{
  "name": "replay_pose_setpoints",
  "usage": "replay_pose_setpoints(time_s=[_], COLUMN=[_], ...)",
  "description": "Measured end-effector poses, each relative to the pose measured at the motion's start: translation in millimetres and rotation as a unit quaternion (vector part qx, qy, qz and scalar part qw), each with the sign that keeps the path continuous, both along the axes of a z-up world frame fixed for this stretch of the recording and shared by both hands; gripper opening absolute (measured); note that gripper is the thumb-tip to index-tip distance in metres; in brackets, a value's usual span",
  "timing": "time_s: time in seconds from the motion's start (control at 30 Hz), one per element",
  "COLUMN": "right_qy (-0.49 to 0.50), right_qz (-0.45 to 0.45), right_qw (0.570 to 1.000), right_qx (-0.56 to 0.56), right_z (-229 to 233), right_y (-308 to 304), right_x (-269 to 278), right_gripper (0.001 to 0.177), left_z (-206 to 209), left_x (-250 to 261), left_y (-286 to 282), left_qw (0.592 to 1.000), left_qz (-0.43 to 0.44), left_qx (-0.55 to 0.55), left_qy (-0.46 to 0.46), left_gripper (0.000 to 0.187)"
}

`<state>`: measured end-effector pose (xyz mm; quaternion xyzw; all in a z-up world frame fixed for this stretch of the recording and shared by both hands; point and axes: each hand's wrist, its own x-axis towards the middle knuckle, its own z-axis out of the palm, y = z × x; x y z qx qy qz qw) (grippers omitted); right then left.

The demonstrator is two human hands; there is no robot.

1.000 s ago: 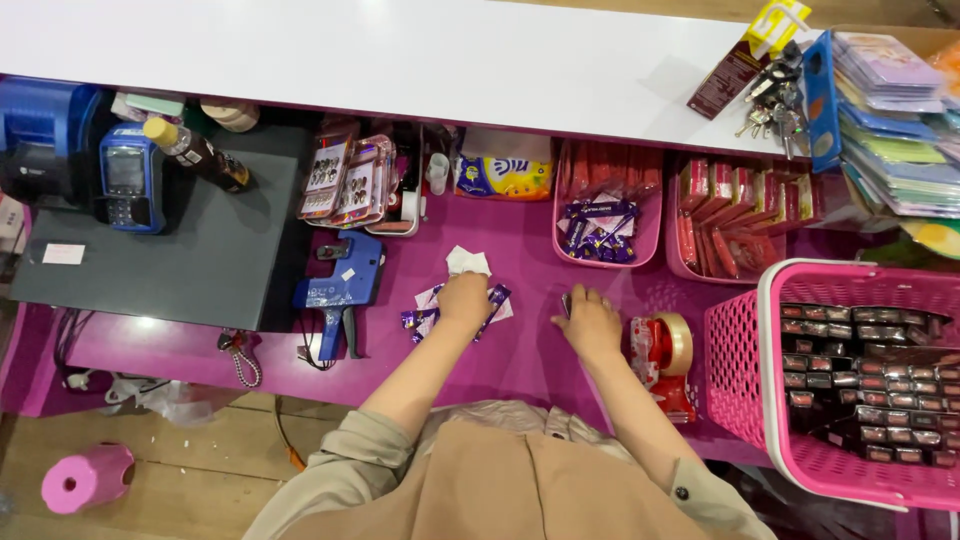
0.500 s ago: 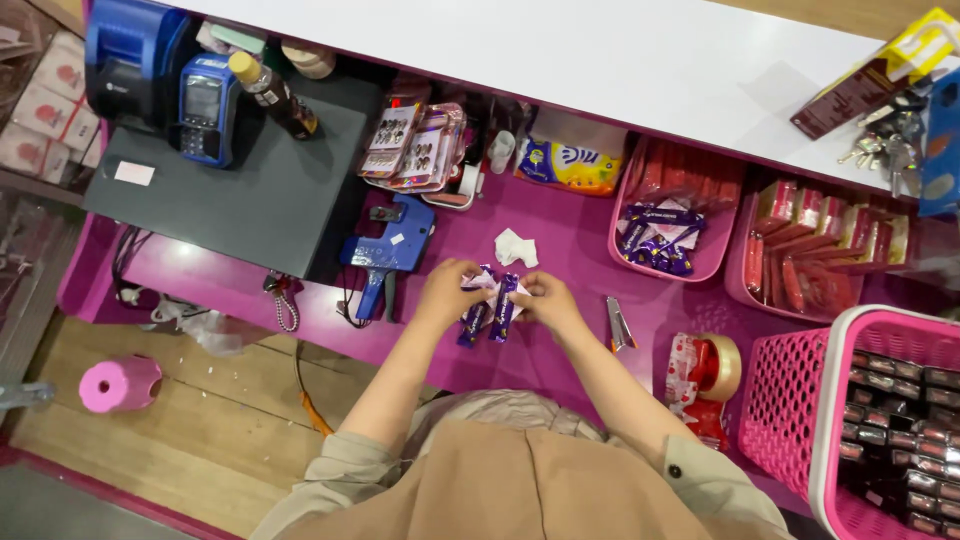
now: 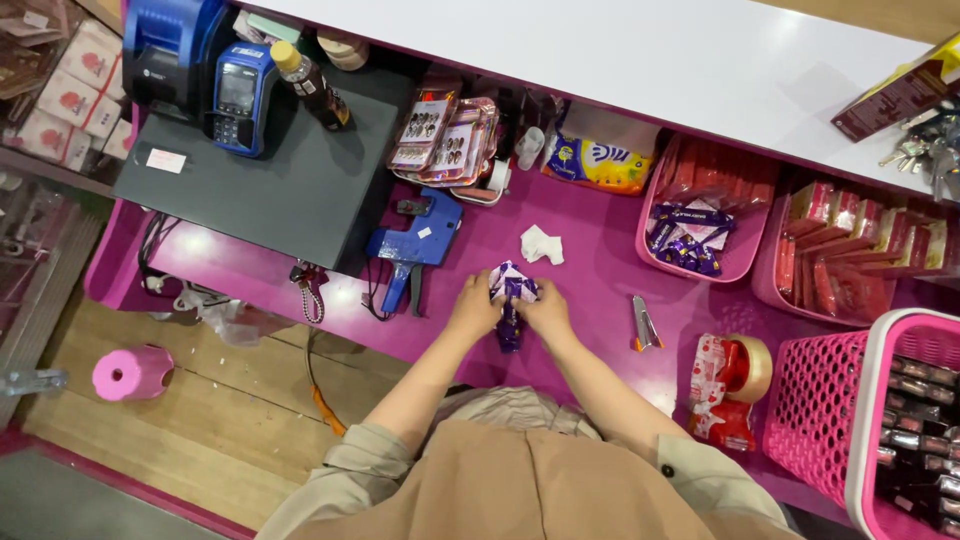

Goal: The person organizes small candy bars on a pink counter. They pick up the candies, wipe them with a tissue, and place them into a pink basket. The person also wipes the counter surface with a tissue.

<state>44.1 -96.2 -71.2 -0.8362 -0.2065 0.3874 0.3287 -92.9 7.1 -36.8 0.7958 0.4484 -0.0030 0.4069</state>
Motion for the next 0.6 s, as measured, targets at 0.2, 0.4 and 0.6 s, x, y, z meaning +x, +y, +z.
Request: replay_pose_setpoints(time_s=[0.2,0.4,0.6], right_qy=[0.006,0.011,0.023], right_qz=[-0.036,-0.027,0.005], right_qw=[0.999,0.998,0.998], right_qx=[0.021,0.059,0.065], right_z=[6,19,21], right_y=[8,3,-4], right_x=[-10,-11,1], right_gripper=[0.072,0.066,0.067], left_z=[-40,-17,-3], left_x=[-7,-13,-10], left_y=[10,11,4], left_qw=[0.996,0.989,0.979], left_qz=[0.063,0.080,0.096], left_qx=[-0.059,-0.086,-0.092], left_qy=[-0.027,-0.091,-0.153], left_gripper=[0.059,0.050,0.045])
